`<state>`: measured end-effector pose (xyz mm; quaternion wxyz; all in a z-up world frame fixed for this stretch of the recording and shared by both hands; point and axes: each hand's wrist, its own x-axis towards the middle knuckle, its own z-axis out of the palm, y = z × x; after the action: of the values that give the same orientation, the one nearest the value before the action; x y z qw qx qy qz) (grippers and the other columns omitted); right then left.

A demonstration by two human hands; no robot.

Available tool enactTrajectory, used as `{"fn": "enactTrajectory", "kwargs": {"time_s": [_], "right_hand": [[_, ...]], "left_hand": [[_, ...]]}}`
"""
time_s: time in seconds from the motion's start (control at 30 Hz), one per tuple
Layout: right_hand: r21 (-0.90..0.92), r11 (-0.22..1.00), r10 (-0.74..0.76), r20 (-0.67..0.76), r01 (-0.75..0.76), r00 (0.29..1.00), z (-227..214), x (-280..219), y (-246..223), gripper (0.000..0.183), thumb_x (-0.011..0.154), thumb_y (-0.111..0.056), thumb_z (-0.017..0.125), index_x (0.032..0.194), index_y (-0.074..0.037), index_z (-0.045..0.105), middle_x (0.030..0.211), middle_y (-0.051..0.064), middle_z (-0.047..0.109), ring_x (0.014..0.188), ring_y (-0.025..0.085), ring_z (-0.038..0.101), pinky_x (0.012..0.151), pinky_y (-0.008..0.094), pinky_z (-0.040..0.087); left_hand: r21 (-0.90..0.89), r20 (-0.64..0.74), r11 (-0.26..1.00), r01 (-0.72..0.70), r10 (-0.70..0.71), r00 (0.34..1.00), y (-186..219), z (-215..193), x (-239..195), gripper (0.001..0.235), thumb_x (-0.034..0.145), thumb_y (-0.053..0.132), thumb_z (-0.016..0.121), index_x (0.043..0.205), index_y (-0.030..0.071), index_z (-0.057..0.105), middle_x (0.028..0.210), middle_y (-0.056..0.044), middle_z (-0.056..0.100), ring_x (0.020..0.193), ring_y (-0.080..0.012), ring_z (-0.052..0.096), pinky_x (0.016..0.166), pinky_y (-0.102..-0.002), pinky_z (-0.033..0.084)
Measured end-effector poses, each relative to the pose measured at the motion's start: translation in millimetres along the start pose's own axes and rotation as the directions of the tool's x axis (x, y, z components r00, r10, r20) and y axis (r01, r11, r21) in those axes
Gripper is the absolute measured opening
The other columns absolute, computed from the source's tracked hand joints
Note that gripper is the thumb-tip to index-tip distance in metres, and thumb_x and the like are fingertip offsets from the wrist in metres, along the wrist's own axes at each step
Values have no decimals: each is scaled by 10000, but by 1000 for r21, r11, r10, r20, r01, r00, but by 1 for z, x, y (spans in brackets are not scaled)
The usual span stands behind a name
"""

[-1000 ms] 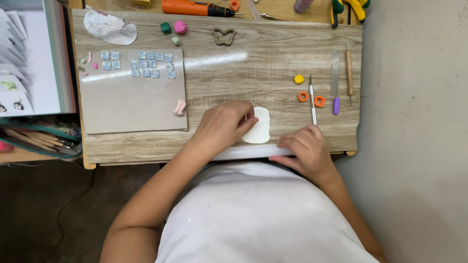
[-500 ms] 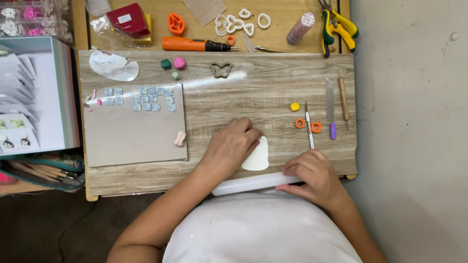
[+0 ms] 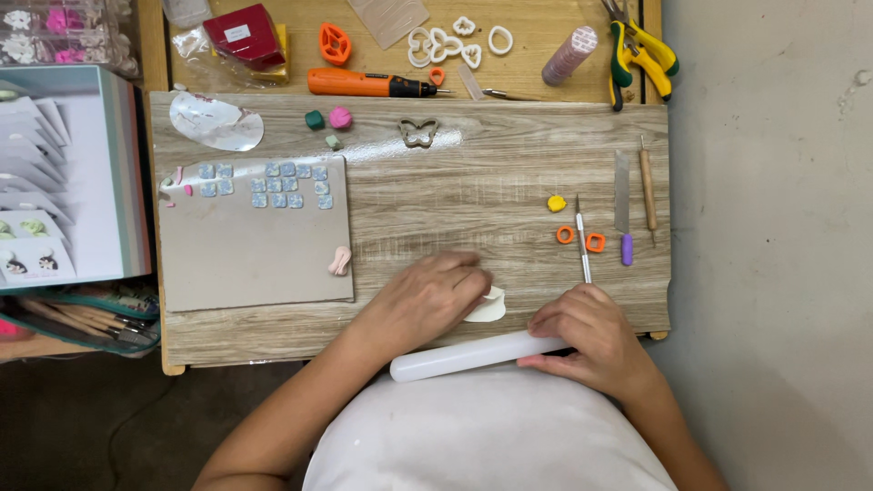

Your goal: The person kneads a small piece of white clay, then uses a white rolling pin to flatten it on a wooden work surface. The person repeatedly rolls and adjusts the clay to achieve a thin, even sheet.

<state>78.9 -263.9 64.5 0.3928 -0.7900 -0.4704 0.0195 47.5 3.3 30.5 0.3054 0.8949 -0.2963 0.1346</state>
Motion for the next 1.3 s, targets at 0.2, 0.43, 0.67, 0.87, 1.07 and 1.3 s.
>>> {"fn": "enactTrajectory", "kwargs": {"time_s": [0.2, 0.43, 0.67, 0.87, 1.07, 1.3], "right_hand": [[12, 1000, -19, -12, 19, 1000, 2, 0, -5, 284, 805, -345, 872, 868, -116, 715, 874, 42, 754, 705, 273, 709, 720, 437, 519], [46, 999, 8, -8, -7, 1000, 0, -7, -14, 286, 793, -338, 880, 862, -110, 722, 876, 42, 764, 712, 281, 721, 729, 443, 526], [56, 998, 7, -4, -7, 1000, -2, -13, -18, 292, 789, -328, 884, 869, -103, 716, 870, 56, 760, 705, 294, 719, 713, 449, 526], [46, 999, 14, -1, -14, 1000, -1, -17, -20, 287, 794, -316, 882, 878, -98, 715, 878, 61, 760, 722, 295, 722, 722, 447, 526], [-4, 1000, 16, -42, -16, 999, 9, -19, -11, 312, 790, -359, 882, 876, -109, 716, 881, 40, 756, 725, 288, 692, 721, 432, 509], [-117, 993, -2, -173, -18, 985, 37, -7, 19, 344, 830, -377, 865, 918, -89, 698, 904, 57, 743, 771, 301, 674, 761, 454, 502]], "left_hand": [[-134, 1, 991, -29, 29, 1000, 4, 6, -14, 172, 1042, 186, 563, 958, 43, 610, 797, -146, 691, 904, -330, 733, 778, -410, 593], [-320, 64, 941, 111, -95, 993, 18, -23, -14, 134, 1000, 223, 617, 968, 93, 623, 749, -85, 679, 799, -291, 731, 679, -390, 594], [-734, 181, 472, 487, -556, 811, 17, -9, -23, 138, 945, 184, 687, 1055, 127, 626, 795, -39, 741, 731, -143, 712, 645, -264, 599], [-907, 287, 54, 417, -646, 707, 3, 49, -28, 155, 998, 124, 657, 1120, 83, 570, 886, -52, 716, 776, -101, 696, 683, -261, 631], [-696, 161, 375, 613, -751, 641, 14, 14, -30, 174, 958, 153, 712, 1078, 72, 616, 1056, -146, 754, 877, -214, 754, 736, -323, 642], [-52, -256, 871, 488, -484, 837, 24, -18, -44, 190, 932, 316, 750, 819, 191, 663, 661, 18, 579, 700, -217, 632, 662, -340, 545]]}}
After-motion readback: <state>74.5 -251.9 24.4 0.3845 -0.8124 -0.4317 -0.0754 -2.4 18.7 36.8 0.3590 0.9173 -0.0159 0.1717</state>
